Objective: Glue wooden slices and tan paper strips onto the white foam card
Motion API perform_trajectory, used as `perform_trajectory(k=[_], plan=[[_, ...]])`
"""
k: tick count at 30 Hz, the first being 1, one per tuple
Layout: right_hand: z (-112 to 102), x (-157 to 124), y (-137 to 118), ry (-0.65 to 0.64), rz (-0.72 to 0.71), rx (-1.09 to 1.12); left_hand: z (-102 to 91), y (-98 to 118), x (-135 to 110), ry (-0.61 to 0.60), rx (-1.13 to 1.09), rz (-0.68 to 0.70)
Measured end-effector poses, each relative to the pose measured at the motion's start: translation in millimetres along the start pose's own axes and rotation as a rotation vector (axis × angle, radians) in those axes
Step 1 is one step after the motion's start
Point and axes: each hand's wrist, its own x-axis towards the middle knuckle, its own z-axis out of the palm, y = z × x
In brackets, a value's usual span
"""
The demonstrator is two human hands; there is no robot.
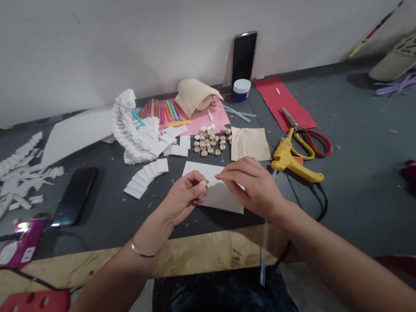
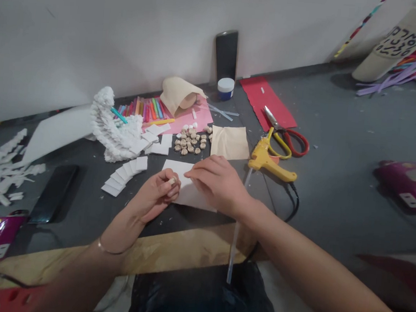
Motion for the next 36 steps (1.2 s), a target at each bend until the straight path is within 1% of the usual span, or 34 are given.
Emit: perform_trajectory(k=[2,5,8,10,12,14,16,19,22,25,27,29,36], plan=[[4,-2,5,-0.003,0.042,0.006,-4.2,8,-3,-0.005,0.111,0.025],[10,-7,11,-0.079,0.052,-0.013,-10.8,25,-14,-0.002,0.381,0.035],[16,-13,15,-0.188,0.017,-0.026,-21.9,40,-34,0.027,0.693,-0.049],[20,-17,15,-0.248,0.003,-0.027,-33.0,48,-49,0.069,0.880,-0.117],[23,-21,14,-0.285,0.001,-0.034,-45.2,54,-63,0.129,1.057,-0.160],[24,-24,13,-0.305,-0.002,-0.038,-55.4,58,-73,0.156,1.218,-0.189],[25,-26,13,-0.313,-0.010,-0.040,-61.3,62,-80,0.132,1.348,-0.230],[26,-27,13,-0.311,-0.016,-0.033,-62.2,65,-83,0.072,1.494,-0.282],[26,-28,12,-0.305,-0.016,-0.020,-59.6,65,-80,0.036,1.607,-0.254],[26,-27,11,-0.310,-0.020,-0.027,-58.0,62,-77,0.025,1.639,-0.226],[25,-26,10,-0.310,-0.021,-0.029,-56.9,60,-78,0.039,1.651,-0.199],[24,-25,9,-0.309,-0.023,-0.024,-55.4,56,-81,0.072,1.657,-0.149],[23,-24,9,-0.298,-0.058,-0.015,-51.6,38,-100,0.251,1.590,0.036]])
